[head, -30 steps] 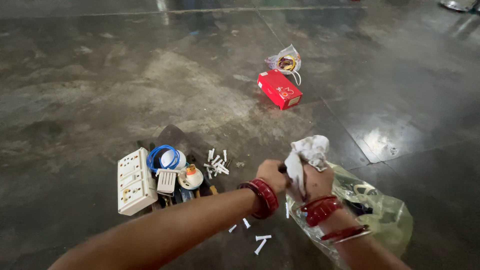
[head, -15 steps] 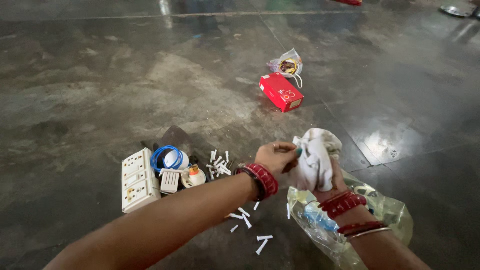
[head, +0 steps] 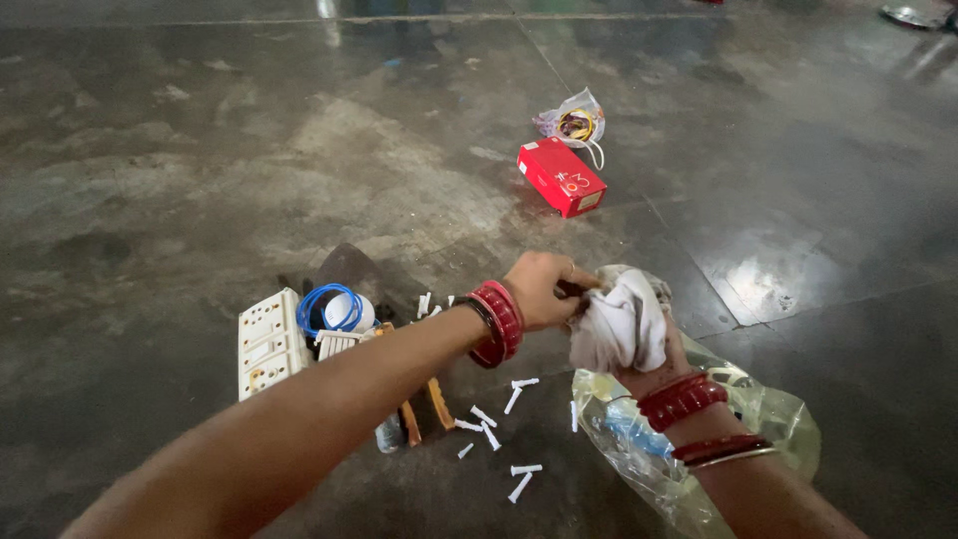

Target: The person sits on the floor and wipes small white plastic electrical components with a cloth. They then open a blue packet and place the components inside, followed by handling a small white packet and a plastic bag.

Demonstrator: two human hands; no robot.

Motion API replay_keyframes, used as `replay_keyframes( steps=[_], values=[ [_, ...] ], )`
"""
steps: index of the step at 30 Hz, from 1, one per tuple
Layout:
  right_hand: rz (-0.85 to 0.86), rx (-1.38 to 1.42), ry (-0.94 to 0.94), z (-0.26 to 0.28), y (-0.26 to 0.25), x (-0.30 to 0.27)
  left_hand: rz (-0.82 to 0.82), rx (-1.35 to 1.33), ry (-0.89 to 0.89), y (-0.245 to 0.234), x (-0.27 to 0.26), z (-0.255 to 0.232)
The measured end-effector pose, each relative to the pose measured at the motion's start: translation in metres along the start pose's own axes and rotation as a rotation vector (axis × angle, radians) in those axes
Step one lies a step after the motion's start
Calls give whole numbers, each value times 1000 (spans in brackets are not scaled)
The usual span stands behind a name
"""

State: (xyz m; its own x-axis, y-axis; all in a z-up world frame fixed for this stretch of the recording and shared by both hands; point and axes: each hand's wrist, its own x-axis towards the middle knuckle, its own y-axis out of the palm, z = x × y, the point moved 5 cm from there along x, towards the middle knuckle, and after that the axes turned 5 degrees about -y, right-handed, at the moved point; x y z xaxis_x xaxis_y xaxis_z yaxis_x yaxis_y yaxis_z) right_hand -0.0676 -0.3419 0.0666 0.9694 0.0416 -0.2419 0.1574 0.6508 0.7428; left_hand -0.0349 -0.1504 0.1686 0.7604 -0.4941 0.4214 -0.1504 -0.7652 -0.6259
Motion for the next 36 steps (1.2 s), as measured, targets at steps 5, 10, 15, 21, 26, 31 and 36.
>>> replay_keyframes(
  steps=[5, 10, 15, 21, 26, 31, 36],
  values=[
    [-14, 51, 2, -2, 17, 5, -23, -55, 37, -17, 12, -7],
    [-11, 72, 75, -17, 27, 5, -94, -96, -183, -21, 10, 10],
    [-27, 76, 123, -25, 22, 0, -37, -382, -594, 4, 4, 85],
    [-49, 90, 122, -21, 9, -5, -15, 240, -800, -23, -59, 191],
    [4, 98, 141, -21, 8, -3, 100, 507, -610, -18, -85, 213],
    [119, 69, 149, -28, 6, 3, 301, 322, -202, 47, -82, 170],
    [-262, -184, -12, -24, -21, 1, 564, 466, -349, 107, -88, 121]
  ],
)
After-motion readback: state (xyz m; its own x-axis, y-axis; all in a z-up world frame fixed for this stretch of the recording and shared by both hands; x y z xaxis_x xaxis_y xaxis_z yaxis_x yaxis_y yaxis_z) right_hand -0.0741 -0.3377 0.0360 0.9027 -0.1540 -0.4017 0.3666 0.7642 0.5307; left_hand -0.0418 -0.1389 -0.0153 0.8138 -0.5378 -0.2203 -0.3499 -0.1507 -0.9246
